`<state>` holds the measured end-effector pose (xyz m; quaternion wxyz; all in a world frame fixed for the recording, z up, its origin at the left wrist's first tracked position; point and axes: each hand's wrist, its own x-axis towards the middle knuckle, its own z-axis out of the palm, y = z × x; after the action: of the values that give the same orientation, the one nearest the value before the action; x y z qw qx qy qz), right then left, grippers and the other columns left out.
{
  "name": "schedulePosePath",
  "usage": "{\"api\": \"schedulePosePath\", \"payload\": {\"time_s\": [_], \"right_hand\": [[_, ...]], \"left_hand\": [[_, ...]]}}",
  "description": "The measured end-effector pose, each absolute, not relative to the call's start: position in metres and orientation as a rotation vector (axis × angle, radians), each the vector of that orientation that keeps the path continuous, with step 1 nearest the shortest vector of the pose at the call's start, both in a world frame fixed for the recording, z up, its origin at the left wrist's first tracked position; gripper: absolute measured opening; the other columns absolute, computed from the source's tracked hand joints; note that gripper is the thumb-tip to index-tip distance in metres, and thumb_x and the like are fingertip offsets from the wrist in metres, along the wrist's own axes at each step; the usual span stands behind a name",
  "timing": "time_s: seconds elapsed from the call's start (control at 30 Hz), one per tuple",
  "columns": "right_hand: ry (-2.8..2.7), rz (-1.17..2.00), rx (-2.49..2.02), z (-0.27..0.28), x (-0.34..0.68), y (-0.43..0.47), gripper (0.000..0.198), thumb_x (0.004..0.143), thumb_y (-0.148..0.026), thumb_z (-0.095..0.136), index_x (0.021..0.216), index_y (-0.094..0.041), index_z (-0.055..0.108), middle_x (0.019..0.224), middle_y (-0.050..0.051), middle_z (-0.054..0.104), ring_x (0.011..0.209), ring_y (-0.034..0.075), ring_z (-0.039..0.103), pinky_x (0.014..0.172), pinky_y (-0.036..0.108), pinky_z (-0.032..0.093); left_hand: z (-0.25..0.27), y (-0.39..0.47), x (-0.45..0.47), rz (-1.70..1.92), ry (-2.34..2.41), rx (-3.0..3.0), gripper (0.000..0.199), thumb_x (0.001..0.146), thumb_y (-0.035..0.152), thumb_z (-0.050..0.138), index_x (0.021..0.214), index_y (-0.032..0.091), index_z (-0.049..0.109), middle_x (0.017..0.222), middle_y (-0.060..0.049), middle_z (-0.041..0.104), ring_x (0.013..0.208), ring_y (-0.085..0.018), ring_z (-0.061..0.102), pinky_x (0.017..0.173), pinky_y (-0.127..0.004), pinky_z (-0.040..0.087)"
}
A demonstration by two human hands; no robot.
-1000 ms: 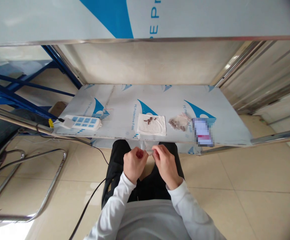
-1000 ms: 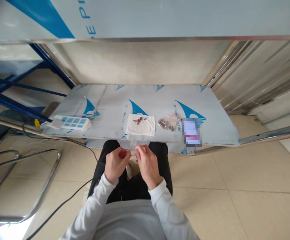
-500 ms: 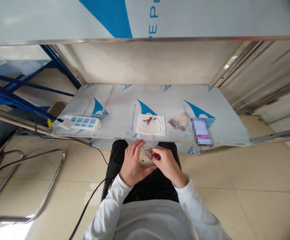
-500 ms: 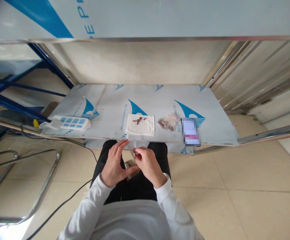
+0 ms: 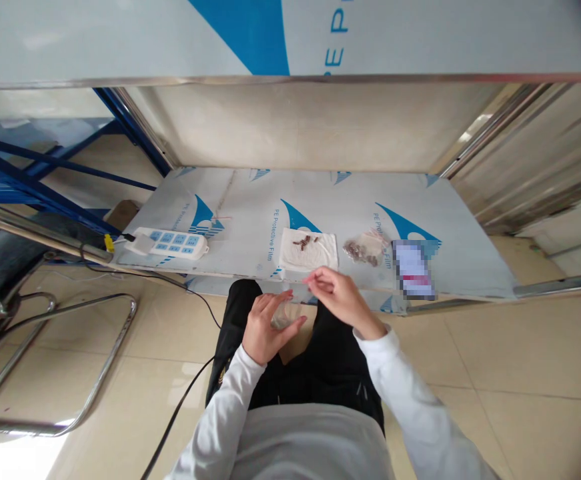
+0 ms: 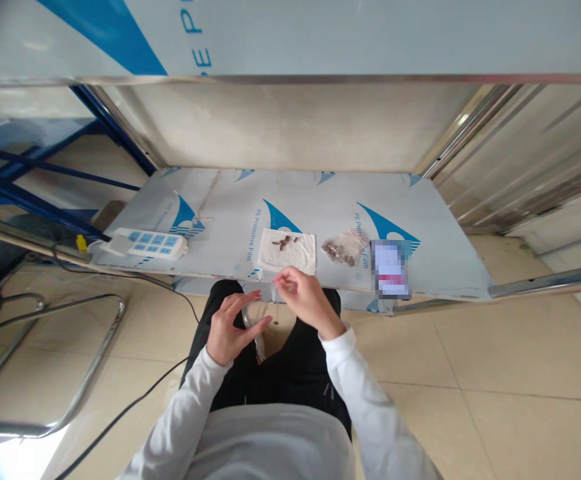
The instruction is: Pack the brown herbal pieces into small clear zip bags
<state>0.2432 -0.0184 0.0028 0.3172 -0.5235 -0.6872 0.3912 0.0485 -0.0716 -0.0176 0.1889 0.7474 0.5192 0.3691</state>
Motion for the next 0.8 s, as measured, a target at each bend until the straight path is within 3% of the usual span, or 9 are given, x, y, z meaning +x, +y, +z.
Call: {"api": "schedulePosePath", "payload": {"time_s": [0.13,0.3,0.47,0.67,0.8], "right_hand": [[-1.775,0.672,-1.823,-0.020,0.245,0.051,0.020,0.083,-0.016,0.053,0.096,-0.017,0.068,0.097,0.007,0.074,0.089,0.019,0.069,0.083,0.032,0.051],[-1.775,0.596,-2.051,-0.043,0.220,0.091,0.017,0.080,-0.027,0.062,0.088,-0.016,0.072,0.098,0.014,0.073,0.097,0.029,0.067,0.083,0.039,0.050],[-1.753,0.581,-2.155,-0.044,0.203,0.093,0.018,0.082,-0.028,0.060,0.085,-0.016,0.073,0.099,0.017,0.072,0.095,0.030,0.068,0.077,0.038,0.051],[-1.805,0.601,-1.880,0.000,0.211,0.047,0.019,0.085,-0.035,0.060,0.089,-0.019,0.071,0.090,0.006,0.074,0.082,0.019,0.068,0.077,0.030,0.051],[-1.867,0.885,-1.333,0.034,0.224,-0.020,0.011,0.085,-0.030,0.064,0.090,-0.021,0.069,0.081,0.002,0.074,0.072,0.016,0.068,0.066,0.025,0.053]], "left_hand": [[-0.017,-0.078,0.047,1.036,1.507,2.012,0.049,0.075,0.043,0.073,0.118,0.022,0.061,0.098,-0.006,0.071,0.095,-0.023,0.065,0.087,-0.036,0.052],[-0.016,-0.087,0.051,1.034,1.487,1.986,0.051,0.073,0.041,0.075,0.118,0.020,0.062,0.098,-0.007,0.072,0.094,-0.023,0.065,0.085,-0.036,0.053],[-0.019,-0.086,0.049,1.005,1.487,1.983,0.054,0.072,0.044,0.075,0.118,0.019,0.062,0.099,-0.008,0.072,0.094,-0.024,0.065,0.084,-0.037,0.053],[-0.019,-0.069,0.044,1.039,1.531,1.930,0.056,0.072,0.043,0.075,0.120,0.019,0.061,0.100,-0.008,0.071,0.095,-0.023,0.065,0.088,-0.037,0.052],[-0.015,-0.058,0.048,1.122,1.427,1.867,0.055,0.074,0.040,0.074,0.122,0.018,0.058,0.107,-0.009,0.070,0.099,-0.022,0.067,0.090,-0.033,0.053]]}}
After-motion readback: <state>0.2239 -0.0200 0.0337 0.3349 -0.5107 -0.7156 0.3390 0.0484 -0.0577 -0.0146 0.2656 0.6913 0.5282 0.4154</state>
